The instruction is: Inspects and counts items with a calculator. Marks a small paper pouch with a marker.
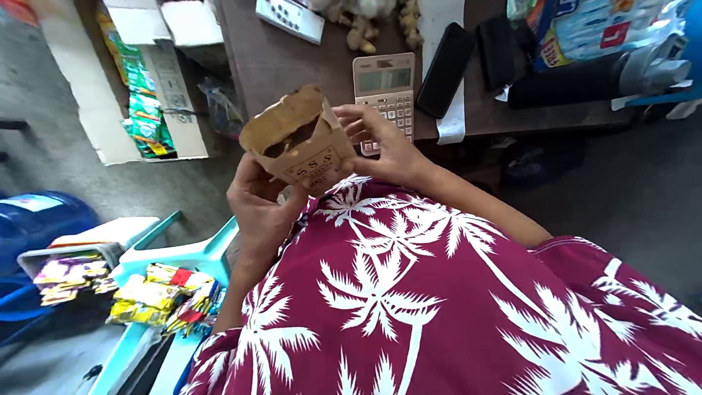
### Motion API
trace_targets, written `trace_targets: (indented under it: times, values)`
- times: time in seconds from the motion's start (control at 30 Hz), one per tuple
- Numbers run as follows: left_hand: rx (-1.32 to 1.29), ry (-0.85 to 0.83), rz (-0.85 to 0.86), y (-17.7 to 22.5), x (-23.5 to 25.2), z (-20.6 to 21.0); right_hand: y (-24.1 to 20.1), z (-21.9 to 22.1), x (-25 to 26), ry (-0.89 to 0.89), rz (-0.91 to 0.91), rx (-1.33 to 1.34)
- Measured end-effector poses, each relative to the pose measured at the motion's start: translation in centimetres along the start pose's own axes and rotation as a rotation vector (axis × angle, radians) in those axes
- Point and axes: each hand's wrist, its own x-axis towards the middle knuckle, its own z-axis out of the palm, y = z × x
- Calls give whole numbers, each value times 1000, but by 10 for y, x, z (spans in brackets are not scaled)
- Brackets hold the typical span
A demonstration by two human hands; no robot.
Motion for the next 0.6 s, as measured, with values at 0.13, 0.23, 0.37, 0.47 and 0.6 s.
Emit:
trace_targets:
  times: [0.13, 0.23, 0.37, 0.47, 0.6]
  values:
    - [87, 27, 72, -3, -2, -5, 31, -25, -35, 68, 175, -168]
    - [185, 18, 146, -6, 0, -8, 45, -27, -58, 127, 300, -145]
    - [245, -9, 152, -9, 1, -11, 60, -25, -69, 137, 432, -405]
    - [238, 39, 203, -14, 8, -11, 65, -23, -63, 47, 551, -601]
    - [228, 42, 242, -14, 10, -11, 64, -16, -50, 2, 492, -727]
